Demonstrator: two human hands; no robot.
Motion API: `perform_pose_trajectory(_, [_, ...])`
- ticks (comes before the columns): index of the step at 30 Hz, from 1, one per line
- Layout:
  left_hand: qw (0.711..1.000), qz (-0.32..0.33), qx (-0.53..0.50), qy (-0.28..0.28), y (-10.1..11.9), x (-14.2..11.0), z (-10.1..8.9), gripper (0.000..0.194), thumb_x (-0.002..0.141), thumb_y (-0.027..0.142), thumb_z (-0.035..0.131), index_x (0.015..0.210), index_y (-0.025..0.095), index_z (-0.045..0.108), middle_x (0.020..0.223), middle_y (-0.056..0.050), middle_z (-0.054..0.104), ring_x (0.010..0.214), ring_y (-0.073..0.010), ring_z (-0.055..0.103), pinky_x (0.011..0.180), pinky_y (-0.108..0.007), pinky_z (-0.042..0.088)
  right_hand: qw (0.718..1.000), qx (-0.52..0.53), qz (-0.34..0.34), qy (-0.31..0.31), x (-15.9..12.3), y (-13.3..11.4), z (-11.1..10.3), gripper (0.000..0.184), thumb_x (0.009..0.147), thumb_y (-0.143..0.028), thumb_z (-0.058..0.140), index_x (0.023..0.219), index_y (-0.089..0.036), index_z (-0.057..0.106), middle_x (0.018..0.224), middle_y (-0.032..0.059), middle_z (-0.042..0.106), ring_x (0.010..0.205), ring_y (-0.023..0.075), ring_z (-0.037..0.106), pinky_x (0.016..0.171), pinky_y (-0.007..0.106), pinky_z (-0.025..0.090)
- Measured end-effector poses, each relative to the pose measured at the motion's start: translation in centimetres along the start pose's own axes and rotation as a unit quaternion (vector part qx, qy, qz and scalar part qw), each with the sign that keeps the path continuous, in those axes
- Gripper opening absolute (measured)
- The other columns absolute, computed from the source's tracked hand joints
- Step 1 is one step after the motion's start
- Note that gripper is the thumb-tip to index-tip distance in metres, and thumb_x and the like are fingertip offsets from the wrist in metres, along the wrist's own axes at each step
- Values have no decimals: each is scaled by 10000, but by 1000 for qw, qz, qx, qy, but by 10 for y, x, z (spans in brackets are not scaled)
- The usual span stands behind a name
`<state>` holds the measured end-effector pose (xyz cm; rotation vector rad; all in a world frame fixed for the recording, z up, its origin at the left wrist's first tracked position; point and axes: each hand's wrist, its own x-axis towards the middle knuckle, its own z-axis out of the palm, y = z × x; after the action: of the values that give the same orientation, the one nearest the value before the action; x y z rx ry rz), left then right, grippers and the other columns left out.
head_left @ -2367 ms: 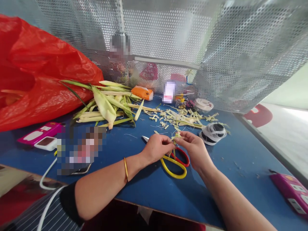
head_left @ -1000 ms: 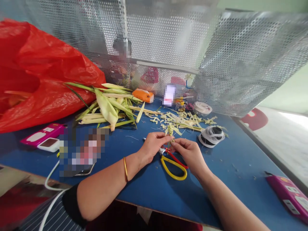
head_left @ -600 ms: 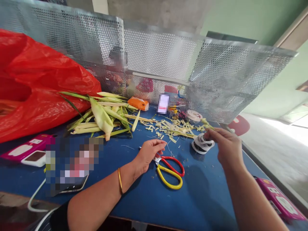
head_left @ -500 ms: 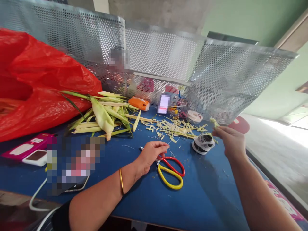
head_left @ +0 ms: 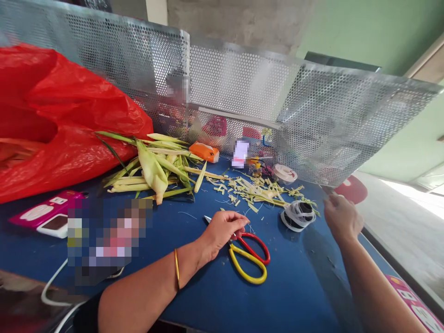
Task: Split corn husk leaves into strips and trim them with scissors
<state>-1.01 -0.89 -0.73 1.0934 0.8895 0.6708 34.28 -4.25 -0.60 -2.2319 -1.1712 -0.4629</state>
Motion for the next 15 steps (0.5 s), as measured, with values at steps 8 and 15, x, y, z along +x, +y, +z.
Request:
perform_pose_trajectory(8, [959,100,-156,212,2,13,-11,280,709,357,694,853,118,711,629,27,553,488,-50,462,474,-190,338,925,110,-300,-206,-83,-142,19,276,865,-246,562,1117,-236,675,1084,65,686,845,193,665,722,292,487])
perform_pose_trajectory(15, [930,139,-230,250,12,21,-25,357,624,414,754,808,115,692,600,31,549,473,-49,445,449,-191,320,880,139,-342,-299,-57,-179,80,217,734,-48,608,784,-231,714,843,-1,678,701,124,623,657,216,473])
